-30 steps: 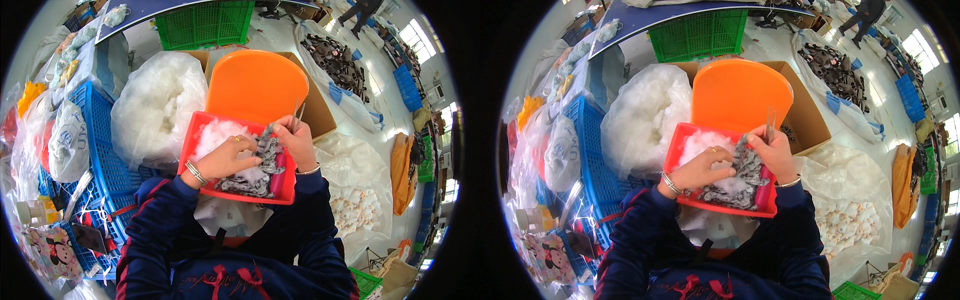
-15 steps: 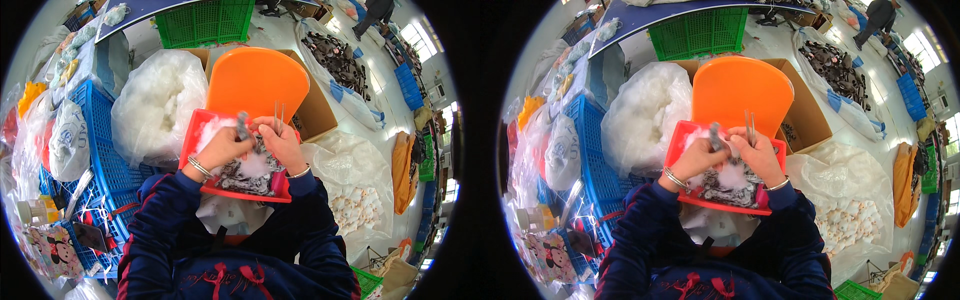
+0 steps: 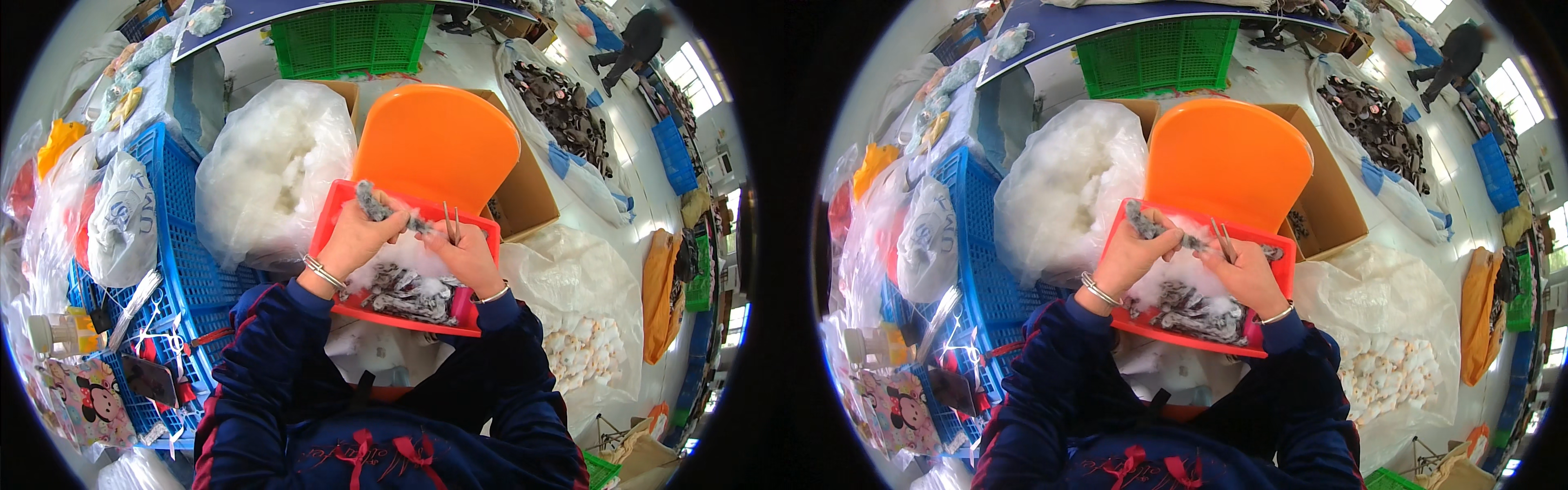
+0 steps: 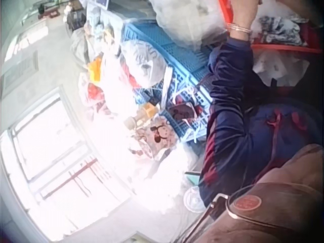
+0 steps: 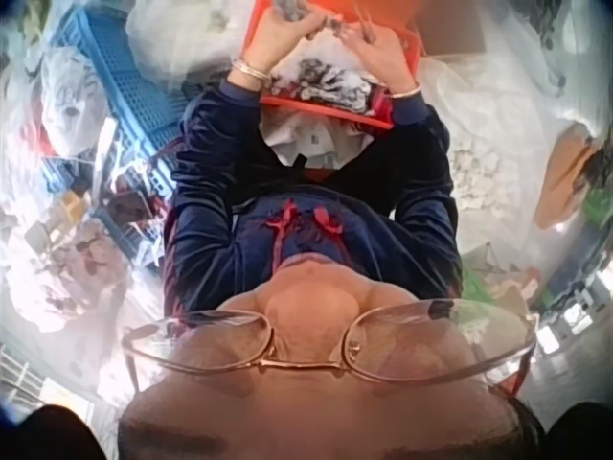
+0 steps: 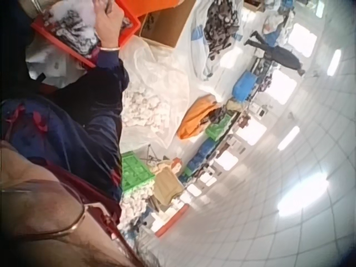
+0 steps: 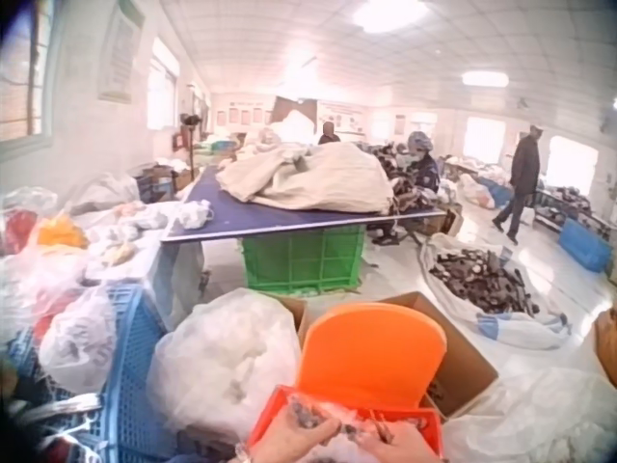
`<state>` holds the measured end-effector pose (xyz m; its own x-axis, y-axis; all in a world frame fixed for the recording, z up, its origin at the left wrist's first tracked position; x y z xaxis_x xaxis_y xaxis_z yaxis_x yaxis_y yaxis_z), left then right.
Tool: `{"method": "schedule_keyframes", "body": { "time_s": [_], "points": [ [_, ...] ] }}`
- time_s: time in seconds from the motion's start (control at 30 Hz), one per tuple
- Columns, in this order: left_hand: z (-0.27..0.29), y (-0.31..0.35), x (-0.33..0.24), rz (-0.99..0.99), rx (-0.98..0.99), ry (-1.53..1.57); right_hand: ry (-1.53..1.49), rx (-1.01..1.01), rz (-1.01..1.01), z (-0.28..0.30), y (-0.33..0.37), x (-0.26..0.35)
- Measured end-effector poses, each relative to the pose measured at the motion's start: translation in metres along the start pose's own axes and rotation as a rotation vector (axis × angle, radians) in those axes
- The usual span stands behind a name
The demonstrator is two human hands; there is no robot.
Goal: The person uses a metal tool to push white cotton-like filling into a small patterned fabric piece held in a red tray. The person repeatedly inserts the tool and adjusts the fabric to pack the filling inside.
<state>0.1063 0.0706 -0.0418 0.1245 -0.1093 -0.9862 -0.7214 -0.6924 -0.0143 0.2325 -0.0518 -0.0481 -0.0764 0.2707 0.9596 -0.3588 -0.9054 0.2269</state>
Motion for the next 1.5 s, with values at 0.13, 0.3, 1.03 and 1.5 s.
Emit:
{"method": "schedule_keyframes", "body": {
  "time_s": [0.13,0.3,1.03,1.5],
  "points": [
    [0.049,-0.009,-0.011,-0.083,-0.218,0.113,-0.001,-0.012,-0.063,0.02,0.0,-0.014],
    [0.041,-0.01,-0.006,0.057,-0.119,0.26,0.506,0.205,-0.141,0.016,-0.005,-0.043],
    [0.005,-0.002,-0.011,0.098,-0.007,0.242,-0.275,-0.24,0.27,0.046,0.014,0.027],
    [0.045,-0.014,-0.016,-0.031,-0.159,0.251,0.496,-0.891,0.182,0.199,0.034,0.041]
  ]
}}
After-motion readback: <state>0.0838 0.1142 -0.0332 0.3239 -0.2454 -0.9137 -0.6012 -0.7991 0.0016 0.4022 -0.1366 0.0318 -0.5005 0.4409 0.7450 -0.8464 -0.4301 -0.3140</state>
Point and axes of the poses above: each hand's wrist, its own y-axis away from the middle knuckle, its own z-axis out of the back of the hand, x = y × z, the point moved 7 cm from there along -y, towards the middle knuckle, and after that the axes turned 5 degrees about -z, right-handed, at the moved point
